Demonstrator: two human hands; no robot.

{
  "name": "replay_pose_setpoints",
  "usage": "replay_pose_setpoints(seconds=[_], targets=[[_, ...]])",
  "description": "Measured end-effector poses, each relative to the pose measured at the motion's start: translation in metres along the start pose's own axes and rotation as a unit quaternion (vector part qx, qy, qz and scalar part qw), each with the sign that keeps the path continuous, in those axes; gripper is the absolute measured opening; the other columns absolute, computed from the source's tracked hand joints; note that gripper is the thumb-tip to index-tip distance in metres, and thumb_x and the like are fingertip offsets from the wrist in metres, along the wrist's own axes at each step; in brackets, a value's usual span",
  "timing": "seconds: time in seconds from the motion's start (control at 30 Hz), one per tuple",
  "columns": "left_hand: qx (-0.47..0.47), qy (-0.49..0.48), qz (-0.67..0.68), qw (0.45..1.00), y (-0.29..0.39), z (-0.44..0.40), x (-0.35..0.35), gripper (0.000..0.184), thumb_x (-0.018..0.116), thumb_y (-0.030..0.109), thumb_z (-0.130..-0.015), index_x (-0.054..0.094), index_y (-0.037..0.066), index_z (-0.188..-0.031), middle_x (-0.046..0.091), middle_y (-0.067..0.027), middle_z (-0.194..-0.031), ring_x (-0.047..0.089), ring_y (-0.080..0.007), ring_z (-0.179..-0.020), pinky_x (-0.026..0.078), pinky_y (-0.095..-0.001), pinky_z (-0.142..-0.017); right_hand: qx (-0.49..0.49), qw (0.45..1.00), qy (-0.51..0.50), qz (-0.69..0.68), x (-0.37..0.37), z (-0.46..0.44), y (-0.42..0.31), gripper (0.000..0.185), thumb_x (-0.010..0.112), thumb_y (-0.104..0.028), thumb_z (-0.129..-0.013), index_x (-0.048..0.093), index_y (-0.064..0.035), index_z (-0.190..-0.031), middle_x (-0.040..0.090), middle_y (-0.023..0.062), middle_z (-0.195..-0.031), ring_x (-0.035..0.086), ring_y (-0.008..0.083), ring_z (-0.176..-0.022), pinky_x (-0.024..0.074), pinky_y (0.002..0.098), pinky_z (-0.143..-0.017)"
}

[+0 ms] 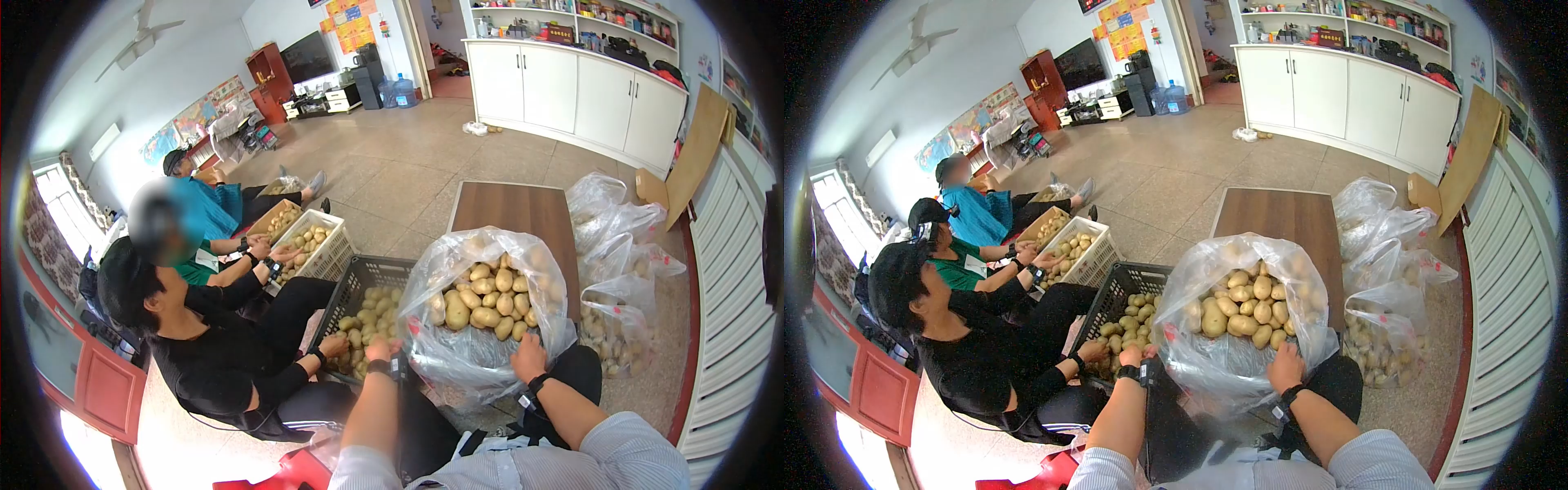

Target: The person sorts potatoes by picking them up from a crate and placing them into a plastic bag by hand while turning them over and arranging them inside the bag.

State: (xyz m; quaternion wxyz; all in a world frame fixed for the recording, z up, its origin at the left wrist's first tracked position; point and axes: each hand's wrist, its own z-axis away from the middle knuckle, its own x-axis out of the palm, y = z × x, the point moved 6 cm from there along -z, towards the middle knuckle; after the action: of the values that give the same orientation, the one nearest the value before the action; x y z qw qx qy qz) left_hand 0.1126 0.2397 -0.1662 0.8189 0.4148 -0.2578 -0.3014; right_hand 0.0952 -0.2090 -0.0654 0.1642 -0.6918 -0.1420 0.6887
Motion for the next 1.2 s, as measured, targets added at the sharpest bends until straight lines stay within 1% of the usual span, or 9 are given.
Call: replay_pose_setpoints(seconds=[0.3, 0.5, 0.57, 0.7, 0.77, 0.8, 0.93, 1.0, 1.2], targets=[[-0.045, 0.037, 0.072, 0.996, 0.016, 0.025, 0.003, 0.034, 0.052, 0.022, -0.098, 0.049, -0.005, -0.117, 0.061, -0.0214, -0.102, 0.066, -0.0329, -0.076, 0.057, -0.0441, -0.061, -0.043, 0.985, 0.061, -0.156, -0.015, -0.003, -0.014, 0.051, 0.073, -0.022, -0.079, 0.05, -0.0028, -0.12, 0.055, 0.0208, -0.117, 0.057, 0.0406, -0.106, 0.0477, 0.0472, -0.089], [-0.028, -0.094, 0.017, 0.995, 0.017, 0.057, 0.048, 0.035, 0.059, 0.03, -0.094, 0.052, 0.003, -0.117, 0.058, -0.0146, -0.107, 0.061, -0.0305, -0.081, 0.055, -0.0474, -0.07, -0.095, 0.969, 0.019, -0.226, -0.031, 0.001, -0.07, 0.038, 0.072, -0.019, -0.08, 0.058, -0.0028, -0.111, 0.061, 0.0185, -0.109, 0.06, 0.0386, -0.104, 0.0487, 0.0441, -0.088], [-0.115, -0.253, 0.072, 0.958, 0.008, 0.079, 0.081, 0.039, 0.06, 0.037, -0.093, 0.055, 0.007, -0.117, 0.057, -0.0102, -0.109, 0.061, -0.029, -0.087, 0.054, -0.0436, -0.072, -0.128, 0.961, 0.001, -0.246, -0.033, 0.0, -0.096, 0.036, 0.071, -0.017, -0.08, 0.059, -0.0032, -0.111, 0.062, 0.018, -0.11, 0.06, 0.0383, -0.103, 0.0491, 0.0431, -0.087], [-0.155, -0.249, -0.059, 0.954, 0.023, 0.145, 0.114, 0.041, 0.058, 0.043, -0.094, 0.056, 0.011, -0.119, 0.056, -0.0076, -0.112, 0.06, -0.0264, -0.091, 0.052, -0.0404, -0.074, -0.241, 0.93, -0.012, -0.277, -0.036, 0.004, -0.148, 0.034, 0.07, -0.012, -0.08, 0.06, -0.0028, -0.111, 0.062, 0.0176, -0.111, 0.06, 0.0363, -0.105, 0.049, 0.0409, -0.087], [-0.169, -0.352, -0.096, 0.916, 0.026, 0.165, 0.124, 0.047, 0.058, 0.05, -0.093, 0.056, 0.014, -0.123, 0.058, -0.0077, -0.112, 0.061, -0.0244, -0.09, 0.052, -0.0382, -0.071, -0.312, 0.899, -0.018, -0.307, -0.051, 0.013, -0.172, 0.038, 0.069, -0.009, -0.081, 0.057, -0.0034, -0.116, 0.061, 0.0169, -0.114, 0.059, 0.0358, -0.105, 0.0492, 0.0392, -0.088], [-0.085, -0.364, -0.165, 0.912, 0.036, 0.174, 0.123, 0.048, 0.056, 0.056, -0.093, 0.058, 0.016, -0.119, 0.061, -0.0061, -0.105, 0.062, -0.0217, -0.085, 0.05, -0.0353, -0.067, -0.3, 0.9, -0.047, -0.313, -0.056, 0.014, -0.179, 0.043, 0.069, -0.008, -0.082, 0.054, -0.0042, -0.122, 0.059, 0.0152, -0.115, 0.063, 0.0299, -0.096, 0.0515, 0.0355, -0.081], [-0.19, -0.358, -0.069, 0.912, 0.014, 0.149, 0.119, 0.048, 0.05, 0.059, -0.095, 0.06, 0.016, -0.112, 0.063, -0.0039, -0.09, 0.063, -0.0194, -0.073, 0.047, -0.0317, -0.058, -0.328, 0.889, -0.037, -0.319, -0.077, 0.014, -0.192, 0.043, 0.069, -0.007, -0.087, 0.053, -0.0046, -0.126, 0.058, 0.0095, -0.111, 0.062, 0.0141, -0.075, 0.0503, 0.0272, -0.066], [-0.208, -0.414, -0.014, 0.886, 0.015, 0.151, 0.126, 0.05, 0.045, 0.062, -0.096, 0.06, 0.015, -0.105, 0.062, -0.0041, -0.081, 0.06, -0.0183, -0.061, 0.042, -0.0285, -0.049, -0.329, 0.872, -0.052, -0.359, -0.095, 0.015, -0.202, 0.044, 0.069, -0.006, -0.086, 0.053, -0.0051, -0.126, 0.057, 0.0083, -0.106, 0.058, 0.0142, -0.073, 0.0494, 0.0271, -0.066], [-0.181, -0.352, 0.017, 0.918, 0.032, 0.158, 0.121, 0.054, 0.043, 0.064, -0.096, 0.059, 0.013, -0.102, 0.061, -0.0073, -0.077, 0.054, -0.0179, -0.051, 0.037, -0.0273, -0.043, -0.445, 0.732, 0.051, -0.513, -0.283, 0.078, -0.24, 0.05, 0.062, 0.01, -0.081, 0.052, 0.0021, -0.129, 0.051, 0.0045, -0.087, 0.045, 0.0111, -0.071, 0.0384, 0.0231, -0.061]])
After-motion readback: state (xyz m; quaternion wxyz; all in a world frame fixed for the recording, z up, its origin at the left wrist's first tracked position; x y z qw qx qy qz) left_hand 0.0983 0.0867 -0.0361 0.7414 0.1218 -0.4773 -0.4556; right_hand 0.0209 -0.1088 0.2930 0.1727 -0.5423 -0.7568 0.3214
